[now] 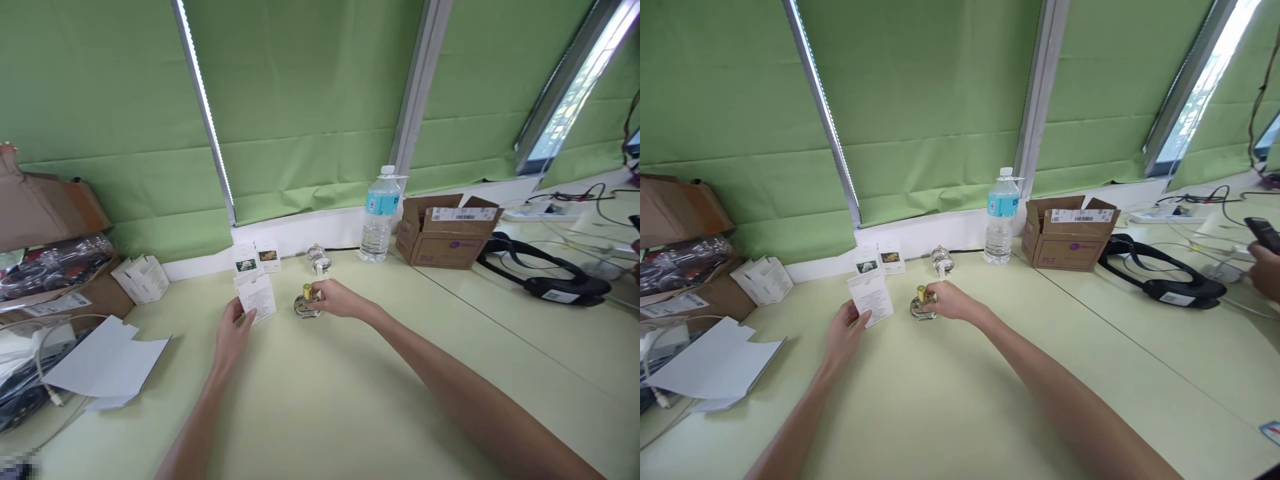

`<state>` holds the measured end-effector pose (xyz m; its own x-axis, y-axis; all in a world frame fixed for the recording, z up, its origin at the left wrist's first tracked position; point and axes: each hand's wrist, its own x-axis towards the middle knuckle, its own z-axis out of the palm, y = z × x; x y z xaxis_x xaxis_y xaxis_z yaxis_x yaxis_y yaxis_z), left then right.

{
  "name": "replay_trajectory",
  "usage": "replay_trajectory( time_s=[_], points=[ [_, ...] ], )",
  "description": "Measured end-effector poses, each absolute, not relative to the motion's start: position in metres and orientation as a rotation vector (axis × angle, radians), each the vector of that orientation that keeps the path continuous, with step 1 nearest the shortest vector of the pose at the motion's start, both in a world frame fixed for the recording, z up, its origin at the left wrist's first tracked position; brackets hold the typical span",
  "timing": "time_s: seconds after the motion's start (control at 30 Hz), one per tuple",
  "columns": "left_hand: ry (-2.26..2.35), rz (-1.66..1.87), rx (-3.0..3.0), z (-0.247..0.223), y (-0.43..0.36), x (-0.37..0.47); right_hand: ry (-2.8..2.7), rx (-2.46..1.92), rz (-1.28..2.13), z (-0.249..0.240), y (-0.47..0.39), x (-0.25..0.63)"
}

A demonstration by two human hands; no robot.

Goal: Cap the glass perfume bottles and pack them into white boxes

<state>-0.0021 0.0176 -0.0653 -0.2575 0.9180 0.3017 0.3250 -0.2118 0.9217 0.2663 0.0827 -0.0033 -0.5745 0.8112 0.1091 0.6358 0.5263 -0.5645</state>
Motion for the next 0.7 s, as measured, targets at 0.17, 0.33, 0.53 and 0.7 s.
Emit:
replay_trajectory(
  time_s=[0.17, 0.33, 0.53, 0.7],
  points=[
    [1.528, 1.374, 1.447, -0.058, 0.006, 0.005, -2.334, -1.208, 0.552, 0.01, 0.081, 0.273],
    [1.385, 1.352, 1.572, -0.05, -0.005, 0.027, -2.03, -1.123, 0.483, 0.039, 0.074, 0.278],
    [1.309, 1.276, 1.676, -0.043, -0.012, 0.045, -1.932, -0.816, 0.651, 0.061, 0.047, 0.269],
    [1.282, 1.261, 1.68, -0.04, -0.014, 0.044, -2.079, -0.758, 0.565, 0.062, 0.036, 0.262]
  ],
)
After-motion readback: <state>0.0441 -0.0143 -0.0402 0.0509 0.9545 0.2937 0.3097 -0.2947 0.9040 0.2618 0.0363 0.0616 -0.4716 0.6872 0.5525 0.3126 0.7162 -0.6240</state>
